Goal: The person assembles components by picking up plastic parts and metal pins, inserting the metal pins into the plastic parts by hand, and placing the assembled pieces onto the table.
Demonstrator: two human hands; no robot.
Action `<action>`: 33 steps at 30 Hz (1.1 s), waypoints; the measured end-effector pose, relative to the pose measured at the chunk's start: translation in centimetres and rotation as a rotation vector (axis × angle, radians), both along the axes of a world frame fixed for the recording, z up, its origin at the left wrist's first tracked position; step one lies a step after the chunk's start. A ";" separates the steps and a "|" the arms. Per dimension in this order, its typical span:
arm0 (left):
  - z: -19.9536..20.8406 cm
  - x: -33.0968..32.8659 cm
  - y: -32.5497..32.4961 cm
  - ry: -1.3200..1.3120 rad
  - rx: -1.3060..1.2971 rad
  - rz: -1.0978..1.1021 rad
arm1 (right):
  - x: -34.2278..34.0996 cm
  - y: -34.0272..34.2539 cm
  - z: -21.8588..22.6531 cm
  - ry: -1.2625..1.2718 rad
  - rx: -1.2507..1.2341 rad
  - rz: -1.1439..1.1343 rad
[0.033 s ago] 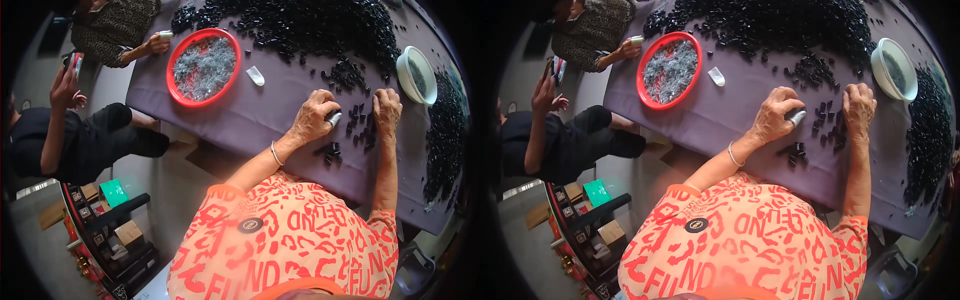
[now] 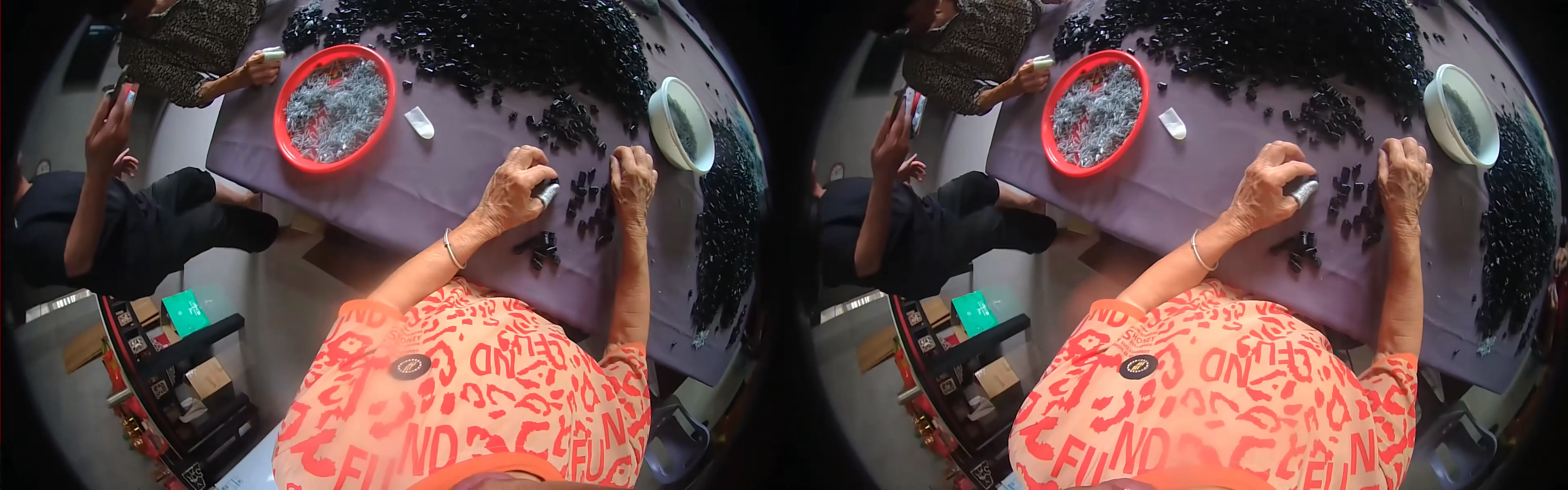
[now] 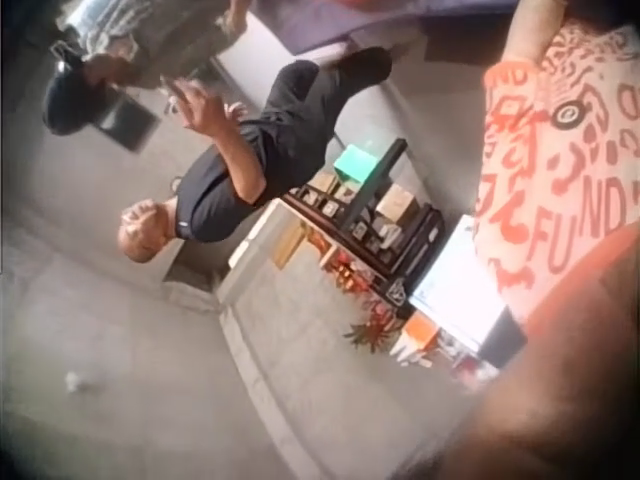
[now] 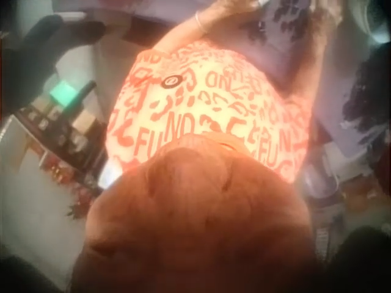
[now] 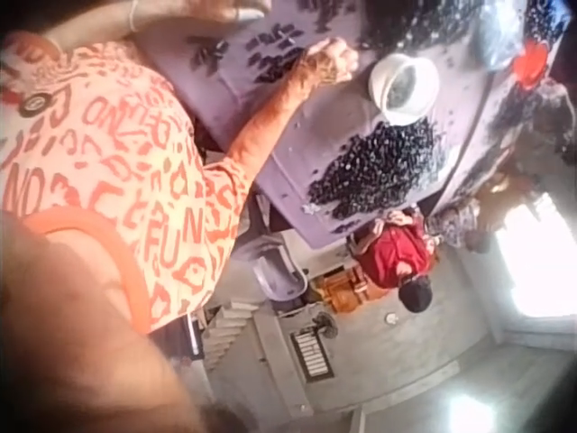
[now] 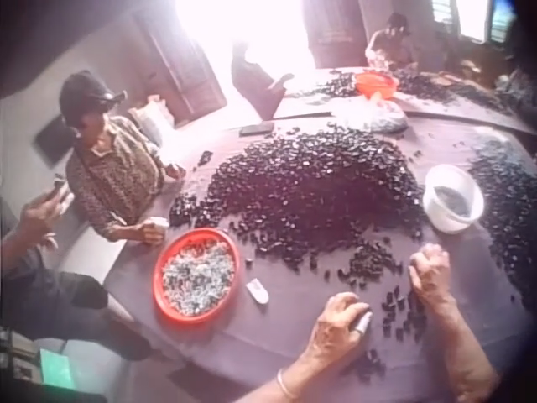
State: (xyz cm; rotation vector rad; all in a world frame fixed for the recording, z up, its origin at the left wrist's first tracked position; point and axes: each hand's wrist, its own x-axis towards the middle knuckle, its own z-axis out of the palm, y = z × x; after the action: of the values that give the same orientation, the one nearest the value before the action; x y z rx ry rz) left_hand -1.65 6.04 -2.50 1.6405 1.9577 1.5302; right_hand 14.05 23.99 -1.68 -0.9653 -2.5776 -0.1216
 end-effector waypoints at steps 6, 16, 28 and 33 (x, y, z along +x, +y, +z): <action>0.0 0.1 -0.2 0.023 -0.019 -0.017 | 1.6 0.1 -0.5 -0.020 -0.073 0.081; 0.2 -1.3 -0.4 -0.127 -0.030 0.008 | 2.2 -0.3 0.4 0.294 -0.073 0.073; 1.0 -2.1 -2.5 0.164 -0.169 0.050 | 8.8 -6.9 -0.4 0.871 -0.859 -0.140; 1.3 -1.3 -0.1 0.189 -0.265 0.022 | 7.6 -7.8 -0.6 0.806 -0.672 -0.131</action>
State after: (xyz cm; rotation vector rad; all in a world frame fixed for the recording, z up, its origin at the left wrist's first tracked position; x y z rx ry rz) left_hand -2.98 5.99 -1.25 1.7046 2.1690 1.0974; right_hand 21.69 16.18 -2.26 -1.0915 -1.7940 0.9519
